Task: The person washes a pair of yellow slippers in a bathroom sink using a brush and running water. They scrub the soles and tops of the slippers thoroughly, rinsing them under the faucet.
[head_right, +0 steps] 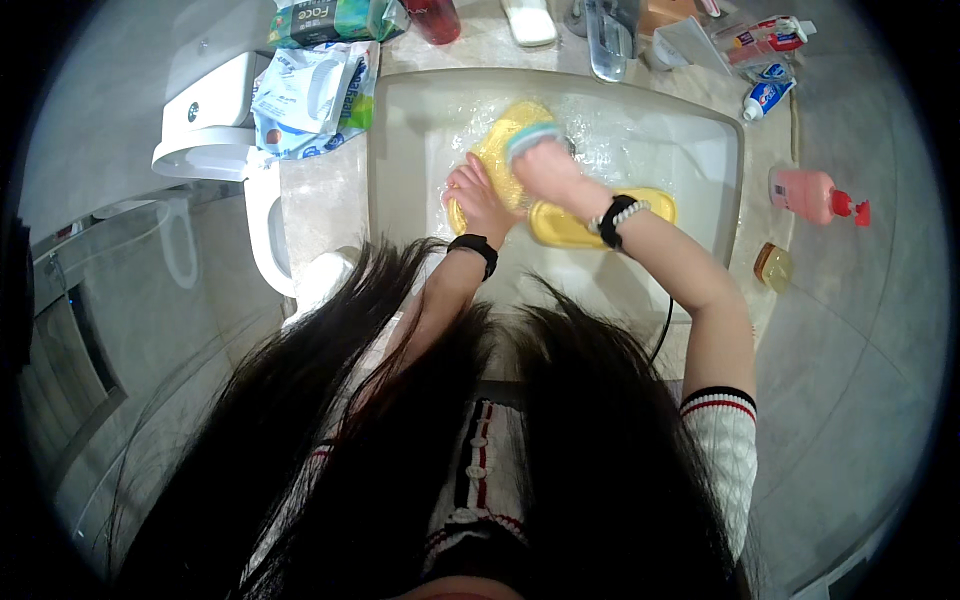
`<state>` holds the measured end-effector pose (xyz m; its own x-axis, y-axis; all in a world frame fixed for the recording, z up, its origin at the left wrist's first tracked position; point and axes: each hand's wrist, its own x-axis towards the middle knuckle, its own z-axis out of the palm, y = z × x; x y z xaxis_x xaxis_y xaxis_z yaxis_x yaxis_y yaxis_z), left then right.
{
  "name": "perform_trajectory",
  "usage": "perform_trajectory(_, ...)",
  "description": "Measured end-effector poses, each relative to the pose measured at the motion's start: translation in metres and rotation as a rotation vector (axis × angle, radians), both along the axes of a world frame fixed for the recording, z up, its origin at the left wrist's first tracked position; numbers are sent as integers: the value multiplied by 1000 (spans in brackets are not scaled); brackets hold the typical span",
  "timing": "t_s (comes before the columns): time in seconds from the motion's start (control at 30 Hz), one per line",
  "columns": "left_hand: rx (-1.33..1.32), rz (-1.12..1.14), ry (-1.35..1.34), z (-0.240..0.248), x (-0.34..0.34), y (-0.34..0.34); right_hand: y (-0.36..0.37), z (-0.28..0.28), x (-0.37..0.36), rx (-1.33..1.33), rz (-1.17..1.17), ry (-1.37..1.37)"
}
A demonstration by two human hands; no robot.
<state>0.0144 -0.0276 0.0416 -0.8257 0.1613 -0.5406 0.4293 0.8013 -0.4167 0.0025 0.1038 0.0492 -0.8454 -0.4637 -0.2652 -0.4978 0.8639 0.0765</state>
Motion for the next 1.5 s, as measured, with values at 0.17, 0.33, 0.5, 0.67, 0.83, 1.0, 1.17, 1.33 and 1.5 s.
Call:
perform_trajectory(0.17, -14, -6, 13, -5, 1, -1, 9, 2, -4, -130, 12, 41)
perform_trajectory(0.33, -2, -10, 21, -2, 1, 3, -9, -3, 4, 14, -7, 31)
perform_trajectory(0.5, -10, -17, 46, -5, 1, -1, -4, 11, -9, 29, 104, 3)
perform_trajectory(0.67, -15, -27, 43, -6, 6, -1, -7, 1, -8, -114, -9, 114)
perform_trajectory(0.83, -2, -54, 71, -8, 2, 0, -7, -6, -13, -81, 98, 125)
perform_trajectory(1.0, 0, -15, 39, -1, 4, 2, -10, 0, -21, -47, -91, 108)
perform_trajectory(1.17, 23, 17, 8, 1, -1, 3, 1, 1, -35, -113, -54, 81)
perform_trajectory(1.33, 3, 18, 15, -4, 4, 1, -15, 3, -23, -134, -99, 92)
perform_trajectory(1.5, 10, 4, 19, -1, 1, 2, 3, 6, -39, -210, -132, 101)
